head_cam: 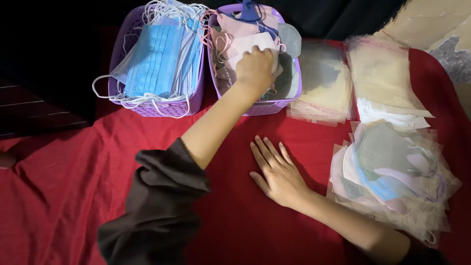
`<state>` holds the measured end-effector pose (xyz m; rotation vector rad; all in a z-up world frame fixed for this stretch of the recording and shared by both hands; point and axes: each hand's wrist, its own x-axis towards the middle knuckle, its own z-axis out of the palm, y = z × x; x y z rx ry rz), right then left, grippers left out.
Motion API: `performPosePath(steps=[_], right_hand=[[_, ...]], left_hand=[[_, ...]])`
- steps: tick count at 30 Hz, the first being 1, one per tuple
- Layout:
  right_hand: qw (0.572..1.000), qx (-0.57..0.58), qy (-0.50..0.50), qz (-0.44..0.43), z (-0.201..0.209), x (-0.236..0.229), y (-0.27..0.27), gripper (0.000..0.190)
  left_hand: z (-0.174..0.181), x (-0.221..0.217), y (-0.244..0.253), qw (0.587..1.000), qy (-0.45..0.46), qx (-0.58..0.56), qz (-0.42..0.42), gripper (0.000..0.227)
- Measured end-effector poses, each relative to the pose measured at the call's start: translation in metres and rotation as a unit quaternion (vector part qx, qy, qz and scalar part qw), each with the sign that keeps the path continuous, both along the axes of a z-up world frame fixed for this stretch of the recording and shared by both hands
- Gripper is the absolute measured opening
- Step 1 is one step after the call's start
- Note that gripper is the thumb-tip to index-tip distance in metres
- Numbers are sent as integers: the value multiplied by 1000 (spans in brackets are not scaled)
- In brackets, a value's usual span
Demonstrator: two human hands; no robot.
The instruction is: The person places various colored fabric face masks into individual transparent plastic bags by hand on a red surface.
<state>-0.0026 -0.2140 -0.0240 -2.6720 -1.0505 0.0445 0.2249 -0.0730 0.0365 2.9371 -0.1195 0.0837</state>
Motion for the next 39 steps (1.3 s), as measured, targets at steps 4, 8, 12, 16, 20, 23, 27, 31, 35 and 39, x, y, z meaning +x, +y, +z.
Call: performPosePath(steps=[4,8,12,16,20,23,27,31,35,39], right_hand=[[999,14,-32,7,-5,0,-2,68],[1000,5,-18,6,-5,3,-1,67],[1000,6,-15,5,-4,3,-1,66],[999,13,-29,8,-10,5,-4,66],[995,88,40,-10,-10,9,-11,66],[928,328,171,-40,-10,11,-15,62],[777,564,241,-139,-34,22,-30,58],[649,660,310,-215,-6,19,-23,15],[657,651,307,-224,-4,24,-27,11],[732,586,275,-212,-15,28,-39,9]], left_hand=[[-2,1,15,991,17,-133,27,41],[5,-6,31,977,9,-211,18,32],[8,-7,44,963,-16,-268,-15,25],[34,-30,62,921,-93,-374,-58,36],[61,-93,63,837,-138,-525,-64,8],[63,-158,48,765,-133,-626,-78,24],[21,-218,36,627,19,-779,6,28],[-15,-241,35,581,79,-808,56,31],[-45,-243,41,571,101,-814,29,34],[-46,-240,44,535,162,-829,-3,41]])
